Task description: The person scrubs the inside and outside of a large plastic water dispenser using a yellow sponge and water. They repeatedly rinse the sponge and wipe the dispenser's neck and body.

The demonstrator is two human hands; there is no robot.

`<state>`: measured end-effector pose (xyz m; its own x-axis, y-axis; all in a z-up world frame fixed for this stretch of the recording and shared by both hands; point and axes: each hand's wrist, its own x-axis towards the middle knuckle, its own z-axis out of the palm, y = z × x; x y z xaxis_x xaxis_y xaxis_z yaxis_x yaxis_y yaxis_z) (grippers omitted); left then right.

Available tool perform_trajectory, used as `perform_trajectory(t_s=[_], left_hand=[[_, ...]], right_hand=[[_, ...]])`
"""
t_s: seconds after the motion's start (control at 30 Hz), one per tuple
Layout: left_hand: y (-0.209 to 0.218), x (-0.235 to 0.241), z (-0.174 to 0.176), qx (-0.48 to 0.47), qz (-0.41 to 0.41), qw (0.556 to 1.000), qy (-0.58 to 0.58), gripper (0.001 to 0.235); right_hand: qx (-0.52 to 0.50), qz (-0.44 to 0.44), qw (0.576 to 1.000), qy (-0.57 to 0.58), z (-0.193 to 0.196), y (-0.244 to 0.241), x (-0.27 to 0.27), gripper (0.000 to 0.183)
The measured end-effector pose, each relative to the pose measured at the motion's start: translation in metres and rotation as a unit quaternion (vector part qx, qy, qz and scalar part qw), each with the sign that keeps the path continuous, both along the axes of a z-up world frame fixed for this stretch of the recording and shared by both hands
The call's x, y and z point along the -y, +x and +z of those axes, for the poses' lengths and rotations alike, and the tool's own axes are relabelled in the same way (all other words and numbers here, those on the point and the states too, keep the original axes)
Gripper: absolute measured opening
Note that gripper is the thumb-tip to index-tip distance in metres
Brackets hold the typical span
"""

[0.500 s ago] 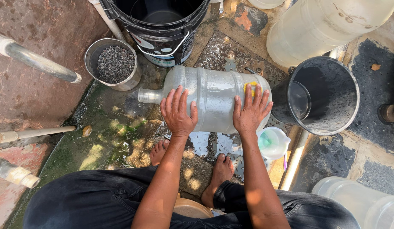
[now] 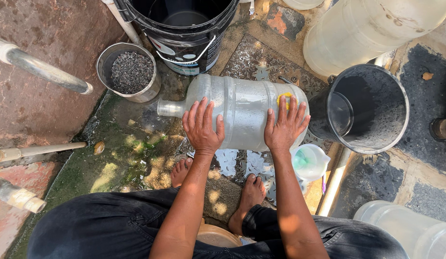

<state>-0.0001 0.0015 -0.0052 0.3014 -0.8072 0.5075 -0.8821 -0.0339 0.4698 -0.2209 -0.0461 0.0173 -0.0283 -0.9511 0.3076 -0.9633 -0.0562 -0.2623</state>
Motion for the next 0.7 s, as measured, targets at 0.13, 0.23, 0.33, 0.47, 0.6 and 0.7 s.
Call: perform_trajectory(t_s=[0.13,0.23,0.33,0.47,0.6,0.7], left_hand=[[0.000,-0.001,-0.001,-0.003,0.001,1.000,-0.005,0.041],[0.000,-0.002,-0.004,-0.006,0.001,1.000,-0.009,0.040],[-0.001,-0.004,-0.012,-0.001,0.000,1.000,-0.014,0.040],[-0.003,-0.007,-0.030,0.030,0.001,0.998,-0.059,0.040],[-0.008,-0.019,-0.057,0.059,-0.011,0.995,-0.078,0.042],[-0.013,-0.029,-0.070,0.065,-0.011,0.995,-0.074,0.043]], right_hand=[[0.006,0.001,1.000,-0.013,-0.001,0.001,0.001,0.051],[0.009,0.000,1.000,-0.019,-0.003,0.000,0.000,0.051],[0.014,0.002,0.999,-0.031,-0.005,-0.001,-0.006,0.051],[0.022,0.009,0.996,-0.083,-0.011,0.001,-0.009,0.055],[0.030,0.021,0.988,-0.149,-0.016,-0.009,-0.013,0.038],[0.076,0.011,0.983,-0.168,-0.018,-0.036,-0.020,0.019]])
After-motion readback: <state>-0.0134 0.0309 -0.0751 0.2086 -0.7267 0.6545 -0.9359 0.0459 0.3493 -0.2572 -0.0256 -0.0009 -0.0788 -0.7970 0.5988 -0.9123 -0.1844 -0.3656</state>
